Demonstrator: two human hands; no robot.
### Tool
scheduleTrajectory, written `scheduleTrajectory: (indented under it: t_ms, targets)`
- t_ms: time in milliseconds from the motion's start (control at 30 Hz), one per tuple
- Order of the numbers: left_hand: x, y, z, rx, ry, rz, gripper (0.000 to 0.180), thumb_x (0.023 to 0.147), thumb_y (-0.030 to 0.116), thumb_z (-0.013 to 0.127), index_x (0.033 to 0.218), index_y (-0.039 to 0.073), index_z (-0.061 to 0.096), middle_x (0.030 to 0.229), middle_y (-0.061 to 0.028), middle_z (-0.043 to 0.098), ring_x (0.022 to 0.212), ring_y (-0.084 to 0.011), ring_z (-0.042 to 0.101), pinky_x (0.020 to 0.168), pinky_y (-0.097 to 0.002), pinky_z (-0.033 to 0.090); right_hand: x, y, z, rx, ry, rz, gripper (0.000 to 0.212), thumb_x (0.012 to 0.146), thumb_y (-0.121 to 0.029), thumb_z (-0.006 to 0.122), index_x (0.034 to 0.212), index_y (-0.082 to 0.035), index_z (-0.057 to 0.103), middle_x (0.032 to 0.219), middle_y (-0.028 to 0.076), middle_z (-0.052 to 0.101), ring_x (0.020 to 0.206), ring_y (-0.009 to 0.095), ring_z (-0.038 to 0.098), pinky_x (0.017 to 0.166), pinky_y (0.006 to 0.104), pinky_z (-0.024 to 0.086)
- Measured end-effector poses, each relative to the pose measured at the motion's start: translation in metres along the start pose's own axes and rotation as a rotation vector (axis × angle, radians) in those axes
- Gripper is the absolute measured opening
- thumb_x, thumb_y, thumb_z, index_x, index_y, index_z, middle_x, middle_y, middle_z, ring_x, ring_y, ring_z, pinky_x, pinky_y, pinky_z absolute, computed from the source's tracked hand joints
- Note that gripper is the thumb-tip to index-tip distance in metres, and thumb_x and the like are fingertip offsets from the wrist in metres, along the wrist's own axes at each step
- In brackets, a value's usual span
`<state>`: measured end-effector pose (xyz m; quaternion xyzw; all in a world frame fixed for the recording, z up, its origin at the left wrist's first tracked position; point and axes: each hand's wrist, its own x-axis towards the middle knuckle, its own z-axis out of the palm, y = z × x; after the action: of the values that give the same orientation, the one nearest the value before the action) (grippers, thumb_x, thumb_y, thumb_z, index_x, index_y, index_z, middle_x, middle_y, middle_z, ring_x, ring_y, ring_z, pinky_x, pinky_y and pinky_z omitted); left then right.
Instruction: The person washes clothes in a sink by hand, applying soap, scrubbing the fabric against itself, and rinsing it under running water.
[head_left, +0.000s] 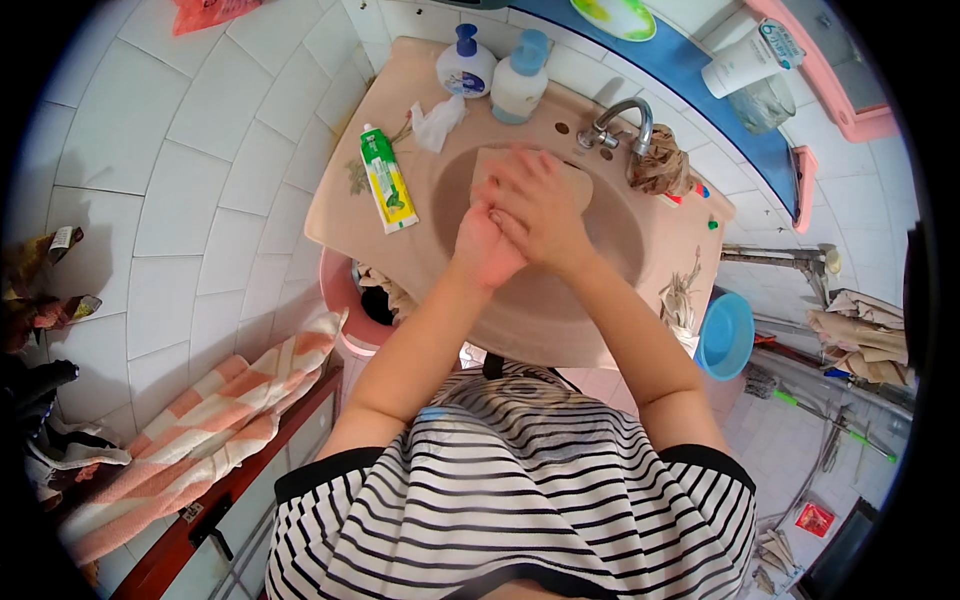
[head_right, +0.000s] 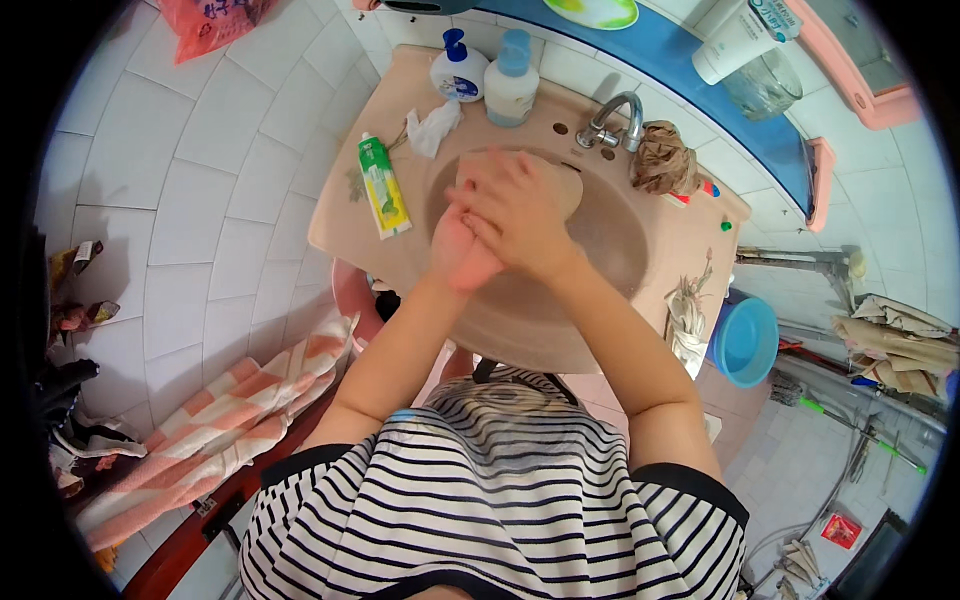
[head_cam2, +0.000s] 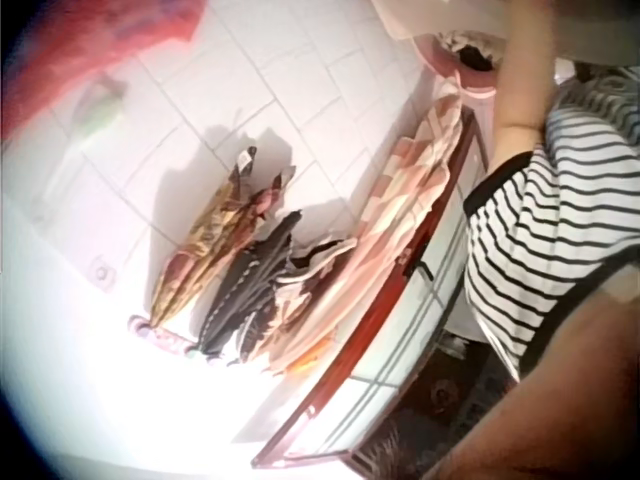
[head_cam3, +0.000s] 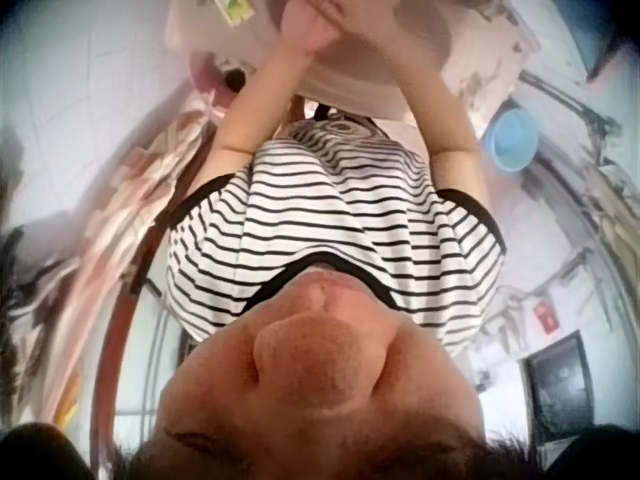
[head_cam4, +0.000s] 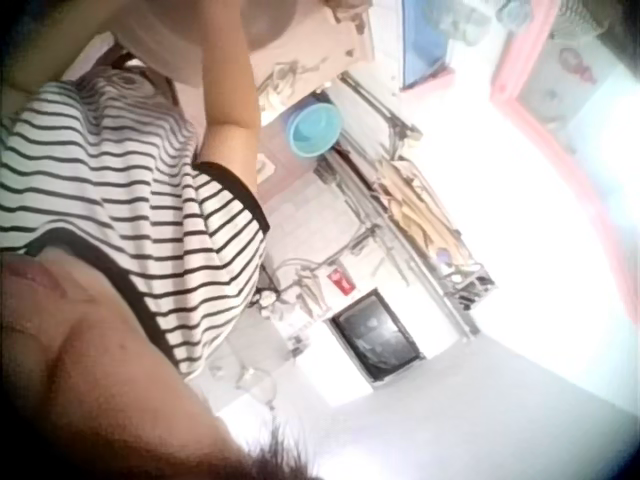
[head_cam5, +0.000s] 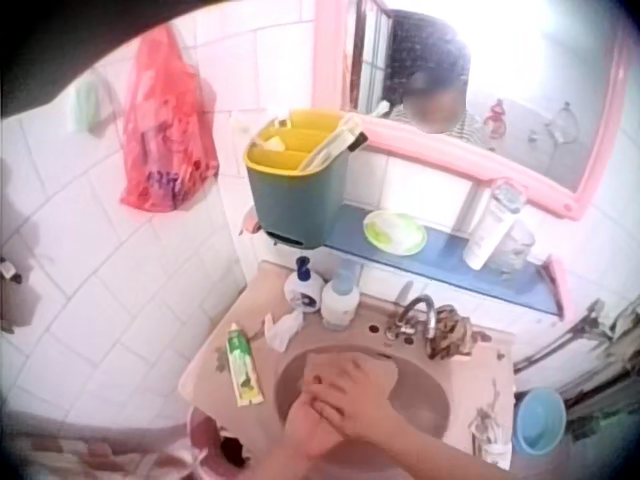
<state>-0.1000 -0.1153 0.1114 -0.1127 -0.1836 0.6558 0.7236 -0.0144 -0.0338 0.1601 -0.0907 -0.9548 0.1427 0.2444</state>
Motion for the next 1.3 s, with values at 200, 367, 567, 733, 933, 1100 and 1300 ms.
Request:
scheduleTrajectory:
  t_ms: [200, 367, 567, 733, 933, 1100, 1300]
  targets:
    - [0.002, -0.006, -0.002, 0.243, 0.217, 0.010, 0.053, 0.096, 0.045, 0.028, 0.139, 0.014, 0.030, 0.143, -0.0059, 0.032, 0.132, -0.0251, 0.030, 0.109, -0.0459, 0.021, -0.006, 0.033, 0.010, 0.079, 0.108, 0.157, 0.026, 0.084, -0.023, 0.057, 0.104, -0.009, 0.063, 0.114, 0.009, 0.058, 0.112, 0.034, 0.049, 0.095, 0.0468, 0.035]
    - [-0.004, -0.015, 0.008, 0.334, 0.259, -0.032, 0.051, 0.096, 0.044, 0.028, 0.137, 0.014, 0.033, 0.142, -0.0054, 0.035, 0.132, -0.0248, 0.031, 0.109, -0.0467, 0.021, -0.005, 0.032, 0.007, 0.625, 0.176, 0.756, 0.019, 0.083, -0.017, 0.056, 0.096, -0.006, 0.066, 0.099, 0.012, 0.064, 0.100, 0.030, 0.058, 0.088, 0.0396, 0.044]
    - [-0.012, -0.008, -0.007, 0.000, 0.070, -0.063, 0.050, 0.095, 0.046, 0.031, 0.135, 0.015, 0.037, 0.139, -0.0052, 0.038, 0.130, -0.0227, 0.034, 0.107, -0.0461, 0.026, -0.020, 0.011, 0.010, 0.295, 0.160, 0.040, 0.020, 0.079, -0.013, 0.058, 0.096, -0.007, 0.066, 0.106, 0.009, 0.062, 0.106, 0.025, 0.056, 0.091, 0.0386, 0.043]
    - [-0.013, -0.011, -0.016, 0.322, 0.177, -0.005, 0.051, 0.095, 0.046, 0.030, 0.134, 0.015, 0.038, 0.137, -0.0046, 0.041, 0.128, -0.0221, 0.036, 0.106, -0.0438, 0.029, -0.018, 0.008, 0.012, 0.171, -0.054, -0.118, 0.018, 0.081, -0.011, 0.056, 0.095, -0.009, 0.066, 0.109, 0.009, 0.061, 0.108, 0.029, 0.054, 0.092, 0.0411, 0.042]
    - [-0.004, -0.006, 0.000, 0.292, 0.263, 0.000, 0.052, 0.096, 0.044, 0.033, 0.137, 0.014, 0.033, 0.138, -0.0064, 0.040, 0.128, -0.0245, 0.036, 0.106, -0.0439, 0.028, 0.001, 0.031, 0.020, 0.147, 0.269, 0.439, 0.017, 0.084, -0.017, 0.054, 0.092, -0.009, 0.067, 0.097, 0.010, 0.064, 0.091, 0.028, 0.059, 0.081, 0.0376, 0.045]
    - [-0.009, -0.011, 0.005, 0.375, 0.286, 0.014, 0.053, 0.095, 0.042, 0.036, 0.138, 0.010, 0.032, 0.140, -0.0080, 0.038, 0.129, -0.0257, 0.036, 0.107, -0.0438, 0.026, -0.006, 0.068, 0.030, 0.421, 0.198, 1.053, 0.022, 0.086, -0.019, 0.052, 0.087, -0.003, 0.066, 0.070, 0.013, 0.063, 0.073, 0.032, 0.061, 0.073, 0.0354, 0.047]
    - [-0.012, 0.001, 0.008, 0.351, 0.231, 0.016, 0.055, 0.095, 0.045, 0.035, 0.138, 0.011, 0.032, 0.140, -0.0070, 0.038, 0.130, -0.0252, 0.033, 0.107, -0.0433, 0.027, 0.001, 0.007, -0.003, 0.474, 0.292, 0.625, 0.017, 0.082, -0.020, 0.057, 0.093, -0.009, 0.065, 0.098, 0.006, 0.063, 0.093, 0.025, 0.059, 0.077, 0.0363, 0.045]
